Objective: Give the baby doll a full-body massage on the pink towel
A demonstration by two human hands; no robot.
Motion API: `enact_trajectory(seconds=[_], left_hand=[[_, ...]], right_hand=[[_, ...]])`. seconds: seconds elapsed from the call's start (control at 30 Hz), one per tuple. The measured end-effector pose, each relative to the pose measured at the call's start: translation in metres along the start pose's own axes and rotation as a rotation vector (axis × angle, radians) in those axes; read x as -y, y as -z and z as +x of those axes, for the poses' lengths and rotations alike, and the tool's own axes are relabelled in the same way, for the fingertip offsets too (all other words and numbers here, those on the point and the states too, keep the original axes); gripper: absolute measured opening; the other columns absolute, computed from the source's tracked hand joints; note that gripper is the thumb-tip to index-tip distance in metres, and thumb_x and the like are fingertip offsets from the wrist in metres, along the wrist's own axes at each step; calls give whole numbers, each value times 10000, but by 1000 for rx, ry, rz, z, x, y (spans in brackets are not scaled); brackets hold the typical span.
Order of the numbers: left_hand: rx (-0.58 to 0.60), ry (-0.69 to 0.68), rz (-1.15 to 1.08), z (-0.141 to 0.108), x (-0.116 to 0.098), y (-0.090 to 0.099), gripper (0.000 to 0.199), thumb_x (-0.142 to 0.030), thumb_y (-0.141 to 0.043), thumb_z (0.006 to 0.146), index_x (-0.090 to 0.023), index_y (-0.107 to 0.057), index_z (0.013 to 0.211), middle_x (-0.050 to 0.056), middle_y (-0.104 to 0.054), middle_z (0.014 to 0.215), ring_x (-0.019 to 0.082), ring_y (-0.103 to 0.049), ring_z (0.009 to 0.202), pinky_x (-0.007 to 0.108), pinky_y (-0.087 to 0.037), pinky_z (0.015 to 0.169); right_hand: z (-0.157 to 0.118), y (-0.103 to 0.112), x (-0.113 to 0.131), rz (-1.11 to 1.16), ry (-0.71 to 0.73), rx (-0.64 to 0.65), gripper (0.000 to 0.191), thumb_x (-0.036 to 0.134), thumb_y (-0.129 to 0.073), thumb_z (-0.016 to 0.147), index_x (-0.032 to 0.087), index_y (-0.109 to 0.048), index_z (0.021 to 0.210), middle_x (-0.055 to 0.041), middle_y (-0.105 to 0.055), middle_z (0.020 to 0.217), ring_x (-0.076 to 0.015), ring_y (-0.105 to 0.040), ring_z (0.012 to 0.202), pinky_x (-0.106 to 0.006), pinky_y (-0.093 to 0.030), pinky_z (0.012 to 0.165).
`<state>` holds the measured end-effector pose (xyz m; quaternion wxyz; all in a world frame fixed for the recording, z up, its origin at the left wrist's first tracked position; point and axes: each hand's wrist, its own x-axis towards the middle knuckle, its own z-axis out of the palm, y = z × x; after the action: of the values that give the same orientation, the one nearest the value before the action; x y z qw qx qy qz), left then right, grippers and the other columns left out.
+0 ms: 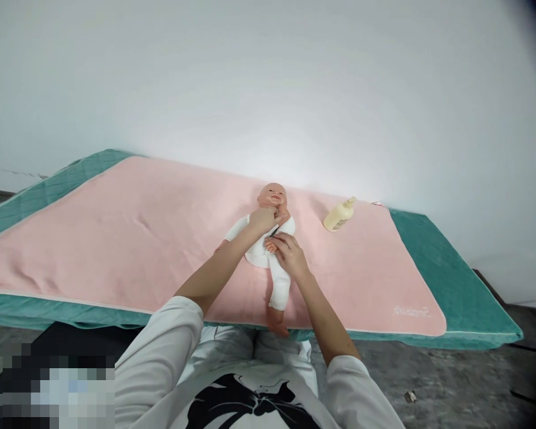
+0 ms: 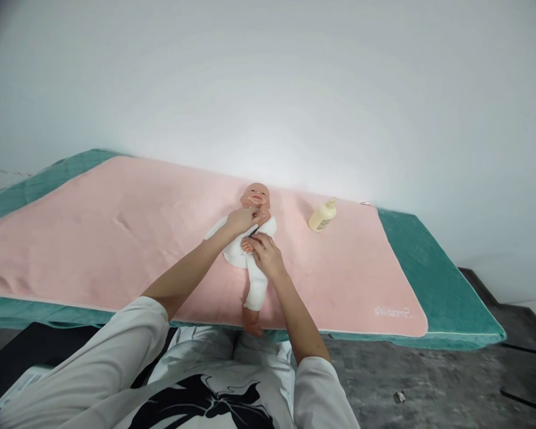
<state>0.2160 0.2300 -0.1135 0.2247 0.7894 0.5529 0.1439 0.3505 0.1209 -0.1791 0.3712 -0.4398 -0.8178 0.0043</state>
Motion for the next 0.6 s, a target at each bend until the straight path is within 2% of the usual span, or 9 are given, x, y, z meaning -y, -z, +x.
enact_trajectory(seconds=[0.1,0.3,0.43,0.6], left_hand=[[-25,9,72,0,-2,-5,508,-551,-401,948,-157,-646,1155,172,-587,1292,282,-626,1103,342,-465,891],[-4,-16,107,-2,-2,-7,596,-605,-461,905,-125,-557,1245,190,-603,1277,312,-620,1116,359,-482,863],[-175,-44,74,-25,2,7,526,-571,-408,942,-127,-568,1175,155,-676,1112,282,-652,1025,326,-480,790],[-360,-138,-83,-68,26,23,413,-511,-453,930,-157,-587,1096,99,-693,964,243,-656,878,312,-474,727]], right_hand=[[0,1,2,-17,-4,32,398,117,-490,904,242,-617,1261,-109,-604,1145,-242,-558,1131,-418,-549,974],[-1,4,-1,45,-43,-15,335,150,-507,908,244,-631,1205,-108,-626,1136,-240,-577,1134,-434,-536,990],[-2,13,-11,222,-168,-222,303,262,-542,916,229,-603,1211,-113,-631,1190,-231,-587,1158,-447,-507,1021],[-8,26,-55,540,-577,-545,440,396,-638,837,197,-545,1219,-119,-609,1275,-224,-612,1139,-391,-547,911]])
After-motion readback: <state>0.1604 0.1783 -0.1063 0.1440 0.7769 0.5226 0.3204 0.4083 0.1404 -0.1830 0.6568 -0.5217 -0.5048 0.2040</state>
